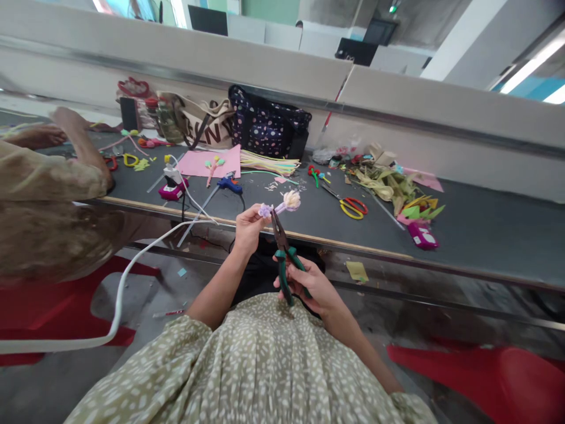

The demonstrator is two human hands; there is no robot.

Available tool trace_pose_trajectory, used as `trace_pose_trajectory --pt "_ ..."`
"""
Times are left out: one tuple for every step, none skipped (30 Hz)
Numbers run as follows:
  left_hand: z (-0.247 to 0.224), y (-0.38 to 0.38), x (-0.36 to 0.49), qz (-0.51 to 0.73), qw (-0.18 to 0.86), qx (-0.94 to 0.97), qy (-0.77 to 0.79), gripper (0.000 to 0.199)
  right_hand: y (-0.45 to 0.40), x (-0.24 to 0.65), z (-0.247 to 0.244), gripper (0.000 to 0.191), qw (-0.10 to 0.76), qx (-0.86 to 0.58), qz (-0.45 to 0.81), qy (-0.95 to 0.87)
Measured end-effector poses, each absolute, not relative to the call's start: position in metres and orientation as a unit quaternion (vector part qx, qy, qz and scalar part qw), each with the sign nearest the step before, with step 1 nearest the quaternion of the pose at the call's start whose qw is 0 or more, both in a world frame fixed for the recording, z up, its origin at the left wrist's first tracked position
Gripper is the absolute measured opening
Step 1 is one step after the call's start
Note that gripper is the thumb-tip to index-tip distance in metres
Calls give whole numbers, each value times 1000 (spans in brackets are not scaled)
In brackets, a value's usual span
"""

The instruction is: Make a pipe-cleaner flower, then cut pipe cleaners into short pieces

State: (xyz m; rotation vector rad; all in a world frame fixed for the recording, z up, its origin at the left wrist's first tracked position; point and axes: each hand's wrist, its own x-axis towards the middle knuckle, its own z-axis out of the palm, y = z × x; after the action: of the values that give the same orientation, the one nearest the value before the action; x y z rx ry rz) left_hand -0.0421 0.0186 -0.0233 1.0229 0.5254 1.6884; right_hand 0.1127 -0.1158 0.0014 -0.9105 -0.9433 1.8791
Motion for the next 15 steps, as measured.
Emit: trace_pose_trajectory --pt "-23 18 -42 706 517 430 220 22 -116 113 1 39 414 -362 746 -375" --pt "-22 18 -42 708 511 434 221 22 -116 113 1 39 417 -364 744 -374" --pt "-21 17 -43 711 504 438 221 21 -116 112 1 39 420 -365 742 -374" --pt "-21 17 -43 714 496 443 221 21 -116 112 1 40 423 -368 739 -373" --pt "-20 17 -43 715 489 449 221 20 -116 112 1 41 425 -371 736 -373" --pt "-20 17 -43 716 481 455 221 18 -116 112 1 41 426 -375 733 -374" --pt "-20 18 -44 716 473 462 223 17 -116 112 1 42 427 -378 730 -376" --pt "-20 18 -45 715 466 469 227 15 -116 112 0 43 426 -381 728 -379" --pt "-20 18 -46 715 459 475 230 14 -116 112 0 44 425 -383 726 -382" --pt "-20 18 -47 713 452 481 235 13 -116 113 0 45 423 -387 723 -386" --pt "-20 19 -48 711 446 488 240 12 -116 113 -1 46 421 -391 720 -390" --pt "-20 19 -49 709 440 494 244 11 -116 113 -1 47 420 -396 716 -393" --pt "-20 19 -50 707 435 500 248 11 -116 112 -1 47 420 -401 711 -396" --pt "-20 19 -51 706 429 505 251 10 -116 112 -1 47 422 -407 705 -399" --pt "-20 19 -52 705 425 508 253 10 -116 111 -2 47 425 -411 699 -402"
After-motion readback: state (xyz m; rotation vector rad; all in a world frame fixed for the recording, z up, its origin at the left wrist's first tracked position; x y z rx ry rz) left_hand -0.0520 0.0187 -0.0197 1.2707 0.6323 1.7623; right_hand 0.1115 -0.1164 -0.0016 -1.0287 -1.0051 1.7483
